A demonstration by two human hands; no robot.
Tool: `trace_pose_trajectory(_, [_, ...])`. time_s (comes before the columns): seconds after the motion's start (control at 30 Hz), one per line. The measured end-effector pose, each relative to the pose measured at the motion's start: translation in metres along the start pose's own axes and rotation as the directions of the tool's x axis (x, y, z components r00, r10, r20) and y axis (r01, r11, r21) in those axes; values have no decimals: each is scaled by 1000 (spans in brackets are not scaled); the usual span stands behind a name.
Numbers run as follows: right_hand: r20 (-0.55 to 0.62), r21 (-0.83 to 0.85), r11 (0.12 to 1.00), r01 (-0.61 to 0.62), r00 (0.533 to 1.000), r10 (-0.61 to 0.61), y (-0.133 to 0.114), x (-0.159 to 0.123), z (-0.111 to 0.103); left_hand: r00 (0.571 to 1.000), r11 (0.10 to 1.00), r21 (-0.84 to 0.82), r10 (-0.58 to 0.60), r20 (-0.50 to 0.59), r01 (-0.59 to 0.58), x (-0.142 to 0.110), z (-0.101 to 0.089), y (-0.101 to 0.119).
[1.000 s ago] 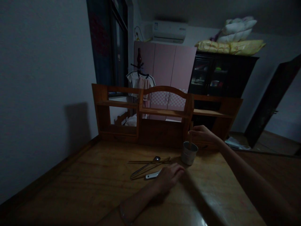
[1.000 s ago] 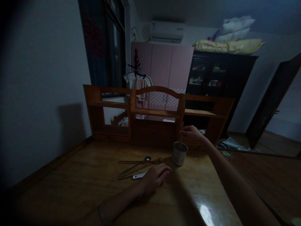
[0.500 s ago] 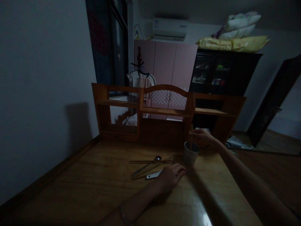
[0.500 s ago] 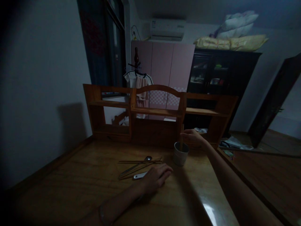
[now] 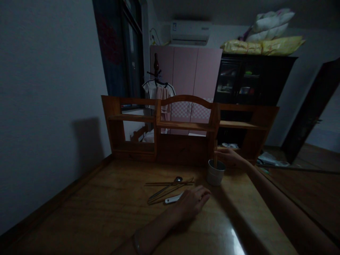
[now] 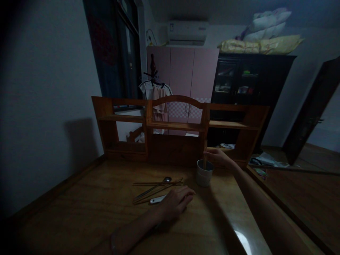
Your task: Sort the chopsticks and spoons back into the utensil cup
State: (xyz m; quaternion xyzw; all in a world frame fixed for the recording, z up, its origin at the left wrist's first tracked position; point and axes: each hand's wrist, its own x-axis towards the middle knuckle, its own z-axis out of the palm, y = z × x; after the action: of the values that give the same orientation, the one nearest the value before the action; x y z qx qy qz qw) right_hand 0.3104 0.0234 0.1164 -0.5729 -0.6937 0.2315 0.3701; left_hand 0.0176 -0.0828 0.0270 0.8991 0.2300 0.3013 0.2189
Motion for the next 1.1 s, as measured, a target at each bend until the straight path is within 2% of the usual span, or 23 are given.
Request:
trace_pose_trajectory(0.1, [-60, -14, 1000, 25, 998, -26, 1, -3, -1, 1000, 1000, -5, -8, -8, 8, -1, 0, 1])
trace_pose_trajectory(0.2, [-241, -56, 997, 46, 969, -58, -4, -16, -3, 999, 1000, 5, 4, -41, -3, -1, -2, 2])
trace_pose_trajectory(0.27, [-429, -119, 989, 87, 894, -130, -14, -35, 2, 994, 1000, 29, 3, -106, 0, 2, -5, 1])
trace_pose_trajectory(0.3, [-558, -194, 971, 139, 799, -226, -21, -46, 8, 989, 999, 44, -5, -145, 11, 5, -7, -1])
trace_pose_trajectory(0.33, [-613, -270, 943, 193, 721, -323, -29, -59, 16, 983, 998, 58, -19, -181, 30, 8, -10, -4])
trace_pose_trajectory(0.37, [-606, -322, 912, 255, 685, -405, -37, -72, 27, 977, 996, 72, -35, -211, 51, 11, -14, -8])
trace_pose_trajectory(0.4, [-565, -351, 880, 319, 678, -471, -45, -84, 39, 972, 994, 85, -50, -228, 71, 14, -18, -13])
trace_pose_trajectory(0.47, [-429, -377, 805, 458, 684, -590, -57, -102, 68, 967, 989, 112, -67, -247, 97, 17, -29, -25])
trace_pose_trajectory(0.53, [-290, -386, 747, 542, 697, -656, -60, -111, 98, 962, 981, 153, -74, -261, 117, 16, -39, -39])
trace_pose_trajectory(0.6, [-181, -377, 735, 564, 733, -655, -54, -113, 123, 956, 969, 199, -88, -279, 147, 11, -48, -53])
trace_pose_trajectory(0.67, [-129, -349, 774, 528, 791, -598, -43, -112, 139, 948, 954, 235, -112, -298, 187, 4, -54, -65])
trace_pose_trajectory(0.8, [-51, -257, 876, 408, 900, -434, -27, -111, 147, 940, 938, 268, -127, -318, 217, -6, -56, -78])
trace_pose_trajectory(0.97, [-3, -73, 940, 334, 942, -335, -24, -113, 148, 955, 936, 289, -123, -272, 202, -9, -48, -80])
trace_pose_trajectory(1.1, [19, 98, 970, 222, 974, -225, -20, -113, 157, 971, 932, 312, -126, -202, 185, -11, -42, -82])
